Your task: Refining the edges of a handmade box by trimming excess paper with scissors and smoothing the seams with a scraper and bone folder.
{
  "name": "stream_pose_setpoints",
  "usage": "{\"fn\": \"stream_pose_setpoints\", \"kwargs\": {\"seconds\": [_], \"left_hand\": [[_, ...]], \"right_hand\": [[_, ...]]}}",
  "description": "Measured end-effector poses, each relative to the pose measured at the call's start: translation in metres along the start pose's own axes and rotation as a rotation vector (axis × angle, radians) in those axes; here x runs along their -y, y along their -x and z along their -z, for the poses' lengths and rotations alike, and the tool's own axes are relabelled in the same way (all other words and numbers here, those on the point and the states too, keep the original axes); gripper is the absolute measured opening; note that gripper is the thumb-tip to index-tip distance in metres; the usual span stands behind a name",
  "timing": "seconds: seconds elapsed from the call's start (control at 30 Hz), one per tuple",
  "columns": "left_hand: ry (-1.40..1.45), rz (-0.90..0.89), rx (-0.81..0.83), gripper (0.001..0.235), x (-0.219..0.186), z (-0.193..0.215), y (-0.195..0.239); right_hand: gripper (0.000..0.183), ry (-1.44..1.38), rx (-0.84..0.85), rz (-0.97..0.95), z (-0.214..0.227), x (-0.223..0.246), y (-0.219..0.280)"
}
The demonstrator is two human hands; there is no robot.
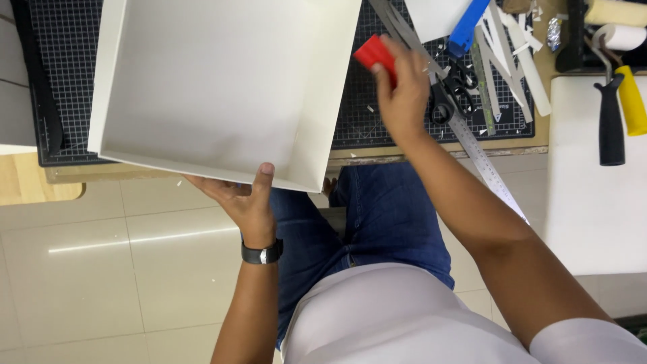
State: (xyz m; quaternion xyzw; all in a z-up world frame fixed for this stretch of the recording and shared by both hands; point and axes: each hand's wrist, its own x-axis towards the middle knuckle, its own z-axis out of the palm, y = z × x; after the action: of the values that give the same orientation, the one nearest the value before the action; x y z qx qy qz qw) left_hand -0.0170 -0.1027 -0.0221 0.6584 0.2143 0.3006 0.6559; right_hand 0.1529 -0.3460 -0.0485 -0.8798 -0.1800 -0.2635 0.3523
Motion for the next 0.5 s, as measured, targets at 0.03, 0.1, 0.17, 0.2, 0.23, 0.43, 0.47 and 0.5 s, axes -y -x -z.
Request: {"fn": "stream_pose_setpoints", "kwargs": {"seconds": [0.03,0.1,0.17,0.2,0.23,0.43,0.47,0.5], "left_hand": [[0.059,-0.01,0.011,0.119,0.0,-0.001,-0.002],[0.018,0.012,0.002,0.119,0.001,0.003,0.001],[-0.019,0.034,-0.006,0.12,0.009,0.006,-0.003],[0.02,0.013,0.027,0.124,0.015,0.011,-0.005],[0.058,-0.006,0.064,0.128,0.021,0.015,-0.007],[0.112,0.003,0.015,0.112,-0.013,-0.004,-0.004],[0.114,-0.001,0.014,0.112,-0.013,-0.002,-0.003],[0.095,0.018,0.009,0.112,-0.013,-0.002,-0.003]], "right_hand": [[0.033,-0.008,-0.024,-0.115,0.001,-0.007,-0.004],[0.033,-0.047,-0.02,-0.076,0.004,0.017,-0.001],[0.032,-0.083,-0.018,-0.034,0.003,0.038,0.006],[0.035,-0.151,0.04,0.046,0.0,0.047,0.013],[0.039,-0.218,0.099,0.121,-0.002,0.057,0.023],[0.034,-0.001,0.019,-0.006,-0.007,0.012,0.001],[0.034,-0.002,0.017,-0.002,-0.004,0.006,-0.003],[0.035,-0.008,-0.006,-0.053,0.0,0.0,-0.007]]}}
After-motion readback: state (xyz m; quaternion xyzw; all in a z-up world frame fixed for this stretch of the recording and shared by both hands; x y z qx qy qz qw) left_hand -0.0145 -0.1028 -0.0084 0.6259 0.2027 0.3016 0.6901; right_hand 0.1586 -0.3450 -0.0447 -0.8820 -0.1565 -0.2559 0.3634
